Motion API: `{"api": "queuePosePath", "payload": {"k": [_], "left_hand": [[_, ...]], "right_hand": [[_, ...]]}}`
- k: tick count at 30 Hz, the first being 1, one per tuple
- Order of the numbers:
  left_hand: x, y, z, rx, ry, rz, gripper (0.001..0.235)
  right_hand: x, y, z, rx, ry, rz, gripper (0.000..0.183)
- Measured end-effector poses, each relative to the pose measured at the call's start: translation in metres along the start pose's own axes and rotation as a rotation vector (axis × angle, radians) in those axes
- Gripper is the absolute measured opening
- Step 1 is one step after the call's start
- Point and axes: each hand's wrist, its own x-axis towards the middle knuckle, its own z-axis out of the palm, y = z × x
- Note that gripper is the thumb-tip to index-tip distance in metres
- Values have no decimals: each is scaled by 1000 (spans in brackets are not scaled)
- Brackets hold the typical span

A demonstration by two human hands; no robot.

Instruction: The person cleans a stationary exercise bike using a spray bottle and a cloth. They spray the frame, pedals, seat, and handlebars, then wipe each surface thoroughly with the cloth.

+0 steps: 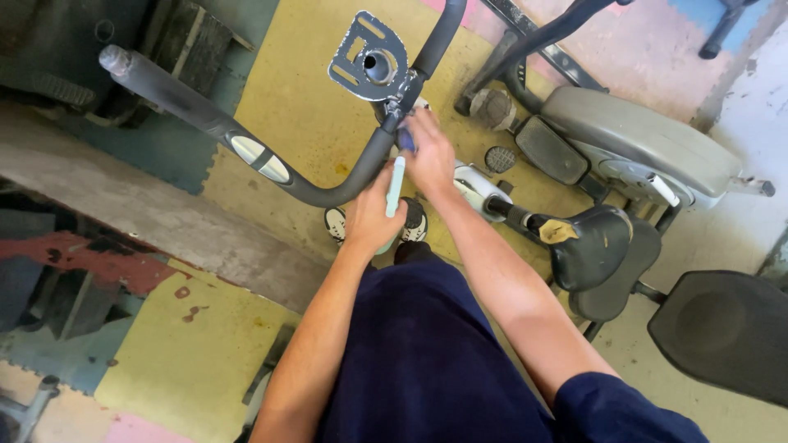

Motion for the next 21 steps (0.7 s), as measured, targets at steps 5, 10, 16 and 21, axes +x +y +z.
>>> {"api": "queuePosePath", "payload": {"k": [5,10,16,21], "left_hand": [[-4,13,-13,2,-121,-121,75],[-5,7,-16,-64,-48,68,74],[0,21,-22,-71,-115,23,73],[1,31,-27,-61,-103,-17,77]], "right_hand": [[29,35,26,266,17,417,25],[24,74,50,876,-225,938,43],[-21,-23,8,367,93,80,63],[3,20,31,350,-12,287,43]]}}
